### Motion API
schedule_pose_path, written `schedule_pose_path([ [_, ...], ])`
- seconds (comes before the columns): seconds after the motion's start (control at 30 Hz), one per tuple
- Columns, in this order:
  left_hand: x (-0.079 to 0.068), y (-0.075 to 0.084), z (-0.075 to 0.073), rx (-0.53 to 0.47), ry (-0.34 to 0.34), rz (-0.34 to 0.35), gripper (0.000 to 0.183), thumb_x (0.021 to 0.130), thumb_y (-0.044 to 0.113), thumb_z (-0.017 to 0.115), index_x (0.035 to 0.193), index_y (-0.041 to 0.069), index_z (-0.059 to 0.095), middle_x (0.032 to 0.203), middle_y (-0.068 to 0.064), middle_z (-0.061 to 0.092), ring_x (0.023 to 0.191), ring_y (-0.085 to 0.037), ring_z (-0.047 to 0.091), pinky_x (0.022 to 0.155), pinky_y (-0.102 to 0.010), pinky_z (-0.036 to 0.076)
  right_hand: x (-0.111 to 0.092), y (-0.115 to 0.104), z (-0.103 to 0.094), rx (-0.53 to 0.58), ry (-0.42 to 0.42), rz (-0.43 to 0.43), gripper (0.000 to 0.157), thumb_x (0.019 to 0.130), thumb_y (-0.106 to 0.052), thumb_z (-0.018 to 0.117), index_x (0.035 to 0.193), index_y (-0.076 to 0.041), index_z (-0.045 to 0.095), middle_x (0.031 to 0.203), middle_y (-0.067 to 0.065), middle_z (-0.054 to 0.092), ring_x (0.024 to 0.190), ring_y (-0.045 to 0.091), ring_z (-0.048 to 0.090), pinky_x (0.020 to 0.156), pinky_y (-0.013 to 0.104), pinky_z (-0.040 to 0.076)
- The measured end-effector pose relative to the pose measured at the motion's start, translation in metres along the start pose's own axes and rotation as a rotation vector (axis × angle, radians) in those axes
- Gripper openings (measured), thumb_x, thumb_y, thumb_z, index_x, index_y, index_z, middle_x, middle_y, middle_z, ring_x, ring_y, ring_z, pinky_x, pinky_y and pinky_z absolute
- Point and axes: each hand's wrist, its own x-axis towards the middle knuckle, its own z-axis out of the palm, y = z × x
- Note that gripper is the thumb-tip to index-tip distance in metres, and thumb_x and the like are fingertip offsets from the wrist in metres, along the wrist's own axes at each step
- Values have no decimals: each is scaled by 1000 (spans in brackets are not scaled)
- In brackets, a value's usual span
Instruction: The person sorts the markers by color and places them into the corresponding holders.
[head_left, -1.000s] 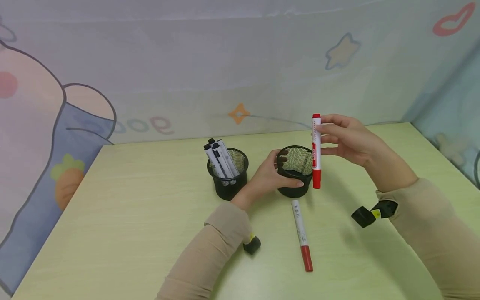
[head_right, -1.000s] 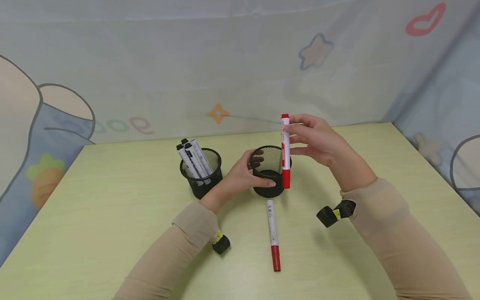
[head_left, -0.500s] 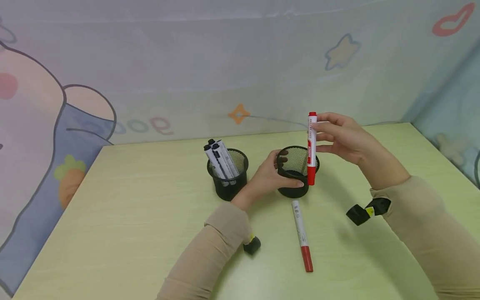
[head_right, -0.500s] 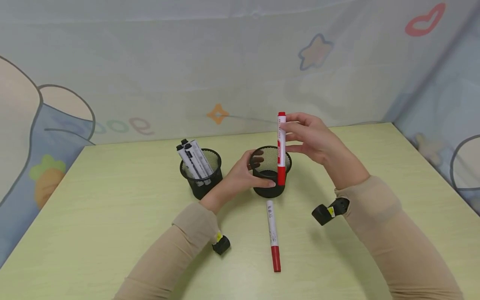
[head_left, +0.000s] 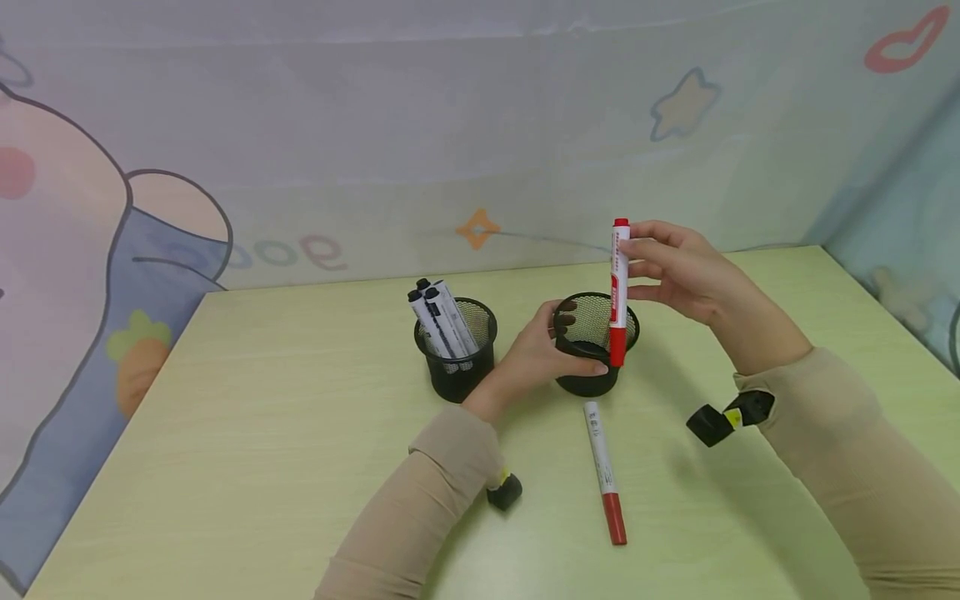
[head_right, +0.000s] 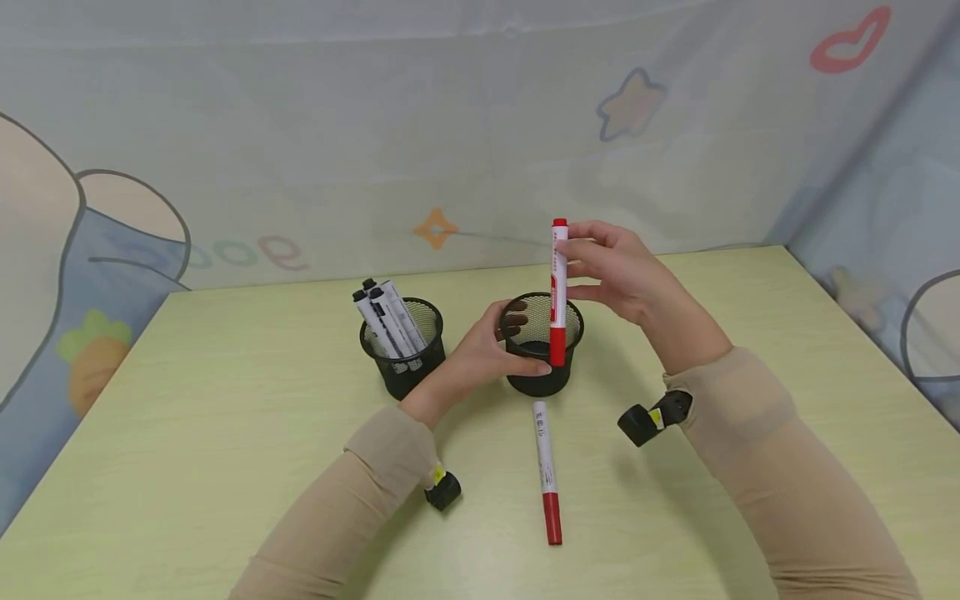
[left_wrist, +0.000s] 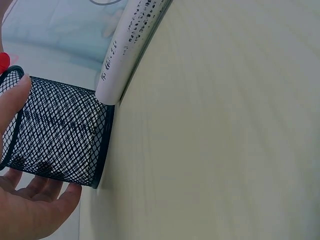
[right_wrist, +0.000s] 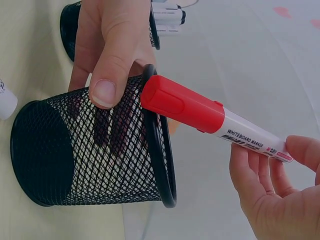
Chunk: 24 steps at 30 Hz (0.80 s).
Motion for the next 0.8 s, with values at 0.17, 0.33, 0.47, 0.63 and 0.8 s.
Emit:
schedule_pose_path([
  [0.17,0,0,0,5,-1,2,88,66,17,86,137,12,34,132,0,47,121,-18,44,97,-29,38,1,-2,2,6,2,3,23,91,-18,62,108,-9,50,98,4,53,82,16,57,72,32,53],
  [0.33,0,1,0,1,0,-3,87,66,16,85,137,12,34,131,2,47,121,-17,44,97,-29,38,4,-3,4,11,10,5,26,91,-19,62,110,-8,48,98,3,53,81,16,57,72,31,53],
  [0.47,0,2,0,2,1,-8,87,66,17,85,137,11,35,131,4,47,122,-18,44,97,-29,37,6,-4,6,7,24,-4,25,91,-19,61,110,-9,48,97,2,52,81,15,57,72,31,53],
  [0.63,-1,2,0,4,-1,-15,87,67,18,85,137,12,34,130,6,47,121,-17,44,98,-29,37,8,-6,8,-2,39,-7,24,91,-18,61,109,-9,49,97,2,52,81,15,58,72,31,53],
  [0.8,-1,3,0,-11,-2,-21,88,67,17,85,138,13,34,128,8,47,118,-12,45,97,-28,38,12,-5,9,-7,46,-12,24,91,-17,62,109,-9,49,97,2,53,81,16,58,72,32,53],
])
